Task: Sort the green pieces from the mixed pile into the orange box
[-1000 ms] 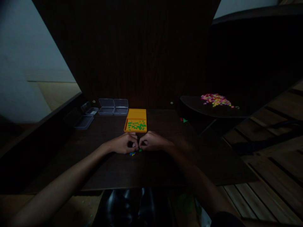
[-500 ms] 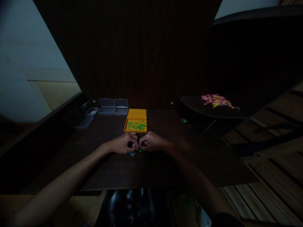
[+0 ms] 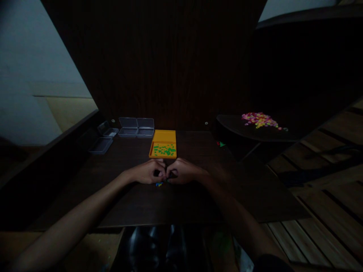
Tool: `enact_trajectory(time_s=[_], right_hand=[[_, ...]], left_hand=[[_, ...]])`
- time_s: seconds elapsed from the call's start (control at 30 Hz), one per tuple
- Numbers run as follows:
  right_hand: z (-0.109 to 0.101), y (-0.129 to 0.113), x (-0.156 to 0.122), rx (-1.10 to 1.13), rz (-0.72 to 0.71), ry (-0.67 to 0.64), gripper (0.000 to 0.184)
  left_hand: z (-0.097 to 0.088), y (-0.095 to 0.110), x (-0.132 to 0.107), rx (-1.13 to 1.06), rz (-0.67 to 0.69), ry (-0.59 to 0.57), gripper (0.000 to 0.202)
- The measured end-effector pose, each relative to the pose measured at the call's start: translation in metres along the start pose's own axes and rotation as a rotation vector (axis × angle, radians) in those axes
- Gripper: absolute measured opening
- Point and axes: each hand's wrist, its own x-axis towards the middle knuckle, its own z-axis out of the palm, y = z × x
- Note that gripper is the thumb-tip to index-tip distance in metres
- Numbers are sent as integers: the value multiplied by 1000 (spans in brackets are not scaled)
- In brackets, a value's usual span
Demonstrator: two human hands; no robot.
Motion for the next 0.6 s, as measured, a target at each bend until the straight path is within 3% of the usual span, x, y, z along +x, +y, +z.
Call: enact_trajectory(time_s=[0.47, 0.6], right_hand=[[-3, -3, 0, -27, 21, -1, 14], [-4, -2, 0, -23, 10, -27, 16]], left_hand=[[-5, -1, -1, 68, -16, 88, 12], [-3, -4, -1, 94, -33, 68, 11]])
